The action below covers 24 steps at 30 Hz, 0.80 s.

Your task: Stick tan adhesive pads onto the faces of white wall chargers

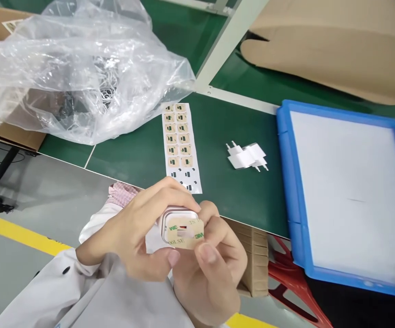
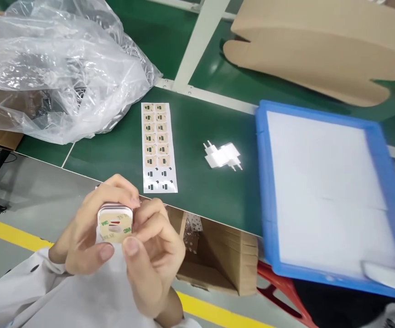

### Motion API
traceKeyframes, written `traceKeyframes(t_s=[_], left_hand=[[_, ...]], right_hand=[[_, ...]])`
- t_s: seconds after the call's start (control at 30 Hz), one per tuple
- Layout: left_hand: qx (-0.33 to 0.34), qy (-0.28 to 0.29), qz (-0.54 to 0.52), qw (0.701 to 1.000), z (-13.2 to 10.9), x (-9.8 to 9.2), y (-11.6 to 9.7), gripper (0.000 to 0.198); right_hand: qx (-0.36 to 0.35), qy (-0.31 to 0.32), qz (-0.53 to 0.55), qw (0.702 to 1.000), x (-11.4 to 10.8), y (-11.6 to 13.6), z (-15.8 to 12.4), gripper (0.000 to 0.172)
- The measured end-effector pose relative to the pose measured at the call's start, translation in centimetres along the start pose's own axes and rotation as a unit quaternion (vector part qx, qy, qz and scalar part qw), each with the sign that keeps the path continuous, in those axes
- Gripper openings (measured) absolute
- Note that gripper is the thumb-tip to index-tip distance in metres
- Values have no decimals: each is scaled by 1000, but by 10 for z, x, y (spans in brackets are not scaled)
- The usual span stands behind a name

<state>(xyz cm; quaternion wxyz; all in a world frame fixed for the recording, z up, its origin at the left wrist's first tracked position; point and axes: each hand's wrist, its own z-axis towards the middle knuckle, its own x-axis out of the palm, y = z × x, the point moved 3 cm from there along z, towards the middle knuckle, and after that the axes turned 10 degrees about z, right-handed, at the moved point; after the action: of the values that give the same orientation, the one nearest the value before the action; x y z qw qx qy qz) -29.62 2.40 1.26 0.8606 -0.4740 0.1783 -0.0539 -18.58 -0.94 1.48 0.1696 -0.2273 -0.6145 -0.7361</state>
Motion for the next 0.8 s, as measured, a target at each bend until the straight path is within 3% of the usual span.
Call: traceKeyframes(t_s=[0.13,0.33,0.8], left_hand=[[14,-25,-77,997,2,4,5,43],[-19,-27,-69,997,0,5,6,42],[-13,-37,-63,997,0,5,7,42]], right_hand=[[-8,-10,-24,1000,-2,0,-1,31],[-15,-15,-48,999,-2,-1,-2,30],[-32,-30,-44,998,1,-3,-1,30]])
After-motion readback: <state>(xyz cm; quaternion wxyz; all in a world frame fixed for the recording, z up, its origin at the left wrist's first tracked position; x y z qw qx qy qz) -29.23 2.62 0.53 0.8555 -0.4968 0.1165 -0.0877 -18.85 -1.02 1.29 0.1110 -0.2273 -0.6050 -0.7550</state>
